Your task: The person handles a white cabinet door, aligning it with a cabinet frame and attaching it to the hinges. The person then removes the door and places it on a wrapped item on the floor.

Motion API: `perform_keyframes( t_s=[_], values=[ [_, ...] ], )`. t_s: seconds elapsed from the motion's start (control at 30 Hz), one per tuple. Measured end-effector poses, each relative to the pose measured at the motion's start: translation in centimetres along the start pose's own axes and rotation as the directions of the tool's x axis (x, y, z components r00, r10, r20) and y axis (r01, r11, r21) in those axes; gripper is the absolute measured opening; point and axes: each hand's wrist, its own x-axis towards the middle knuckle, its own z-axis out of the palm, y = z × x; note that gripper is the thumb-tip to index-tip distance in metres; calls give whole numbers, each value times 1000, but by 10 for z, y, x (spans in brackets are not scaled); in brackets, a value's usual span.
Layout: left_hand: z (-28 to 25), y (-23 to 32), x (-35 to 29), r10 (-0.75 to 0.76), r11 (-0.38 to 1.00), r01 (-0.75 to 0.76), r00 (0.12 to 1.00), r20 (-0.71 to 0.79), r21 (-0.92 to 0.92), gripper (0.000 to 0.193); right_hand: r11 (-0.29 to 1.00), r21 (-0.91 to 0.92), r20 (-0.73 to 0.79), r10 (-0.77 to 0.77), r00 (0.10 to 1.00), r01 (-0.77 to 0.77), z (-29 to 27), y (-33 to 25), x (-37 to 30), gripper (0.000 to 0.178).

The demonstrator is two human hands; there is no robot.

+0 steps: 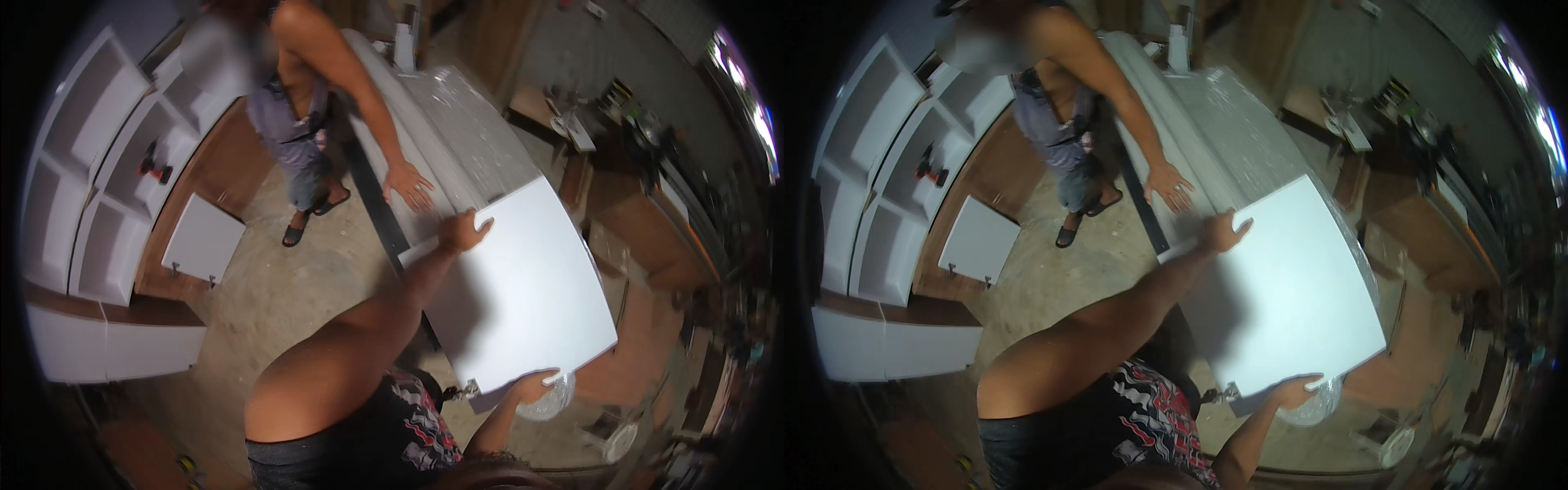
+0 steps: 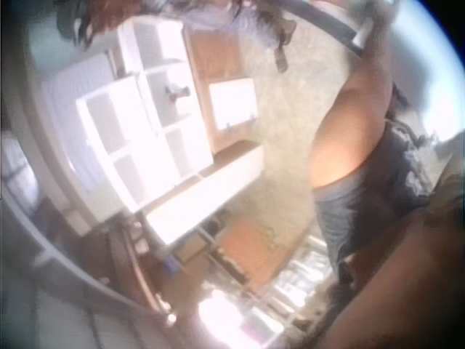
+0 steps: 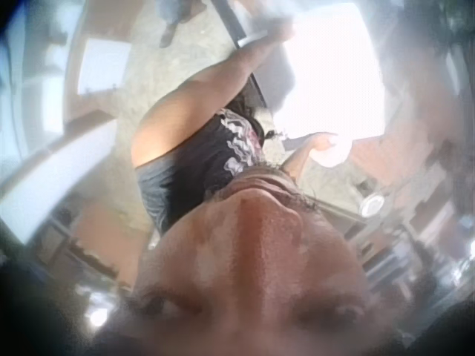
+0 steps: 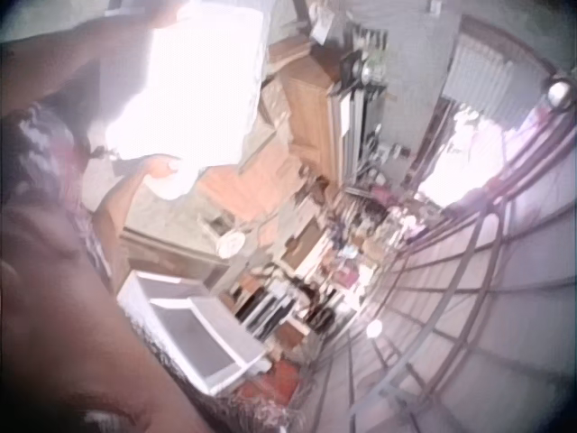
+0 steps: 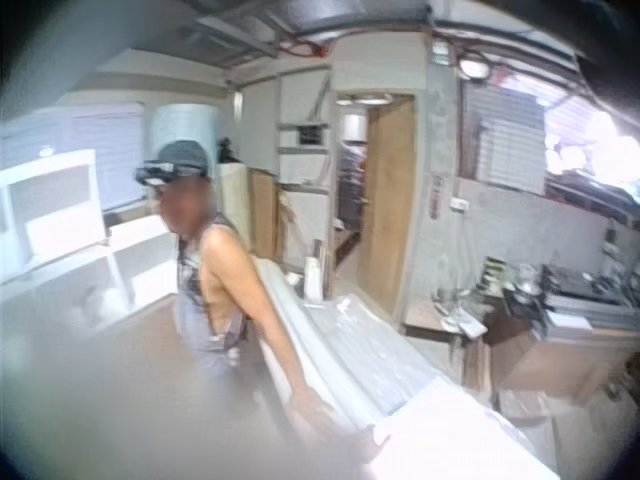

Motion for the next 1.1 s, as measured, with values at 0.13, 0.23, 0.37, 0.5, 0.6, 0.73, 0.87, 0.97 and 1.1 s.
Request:
perform_keyframes(
  t_s=[0.13,0.23,0.37,0.5,0.6,0.73,0.87,0.97,1.1],
  values=[
    [-2,16,7,-45,999,41,992,117,35,66,1000,21,-35,-2,999,3,6,12,10,92],
    [-7,23,6,-61,998,53,981,183,46,65,999,-5,-96,-50,994,50,1,2,3,83],
    [-7,26,5,-71,995,58,981,181,78,65,1000,-7,-64,-6,998,6,2,5,7,86],
    [-9,28,5,-87,992,65,974,209,109,65,1000,2,-44,-1,999,1,-1,5,7,89],
    [-8,29,5,-77,990,49,975,208,133,65,1000,5,-54,8,999,-7,-3,1,5,82],
    [-5,29,8,-60,988,31,980,192,151,65,1000,4,-65,-1,998,2,-2,1,7,79],
    [-5,31,6,-52,984,22,985,165,176,65,1000,25,-84,7,996,-5,-5,-5,3,78],
    [-3,28,6,-55,983,27,986,156,180,65,1000,10,-83,4,997,-3,-6,-6,4,78],
    [-2,31,7,-38,987,10,985,171,161,69,1000,-28,-97,-9,995,7,-2,2,8,78]
  ],
)
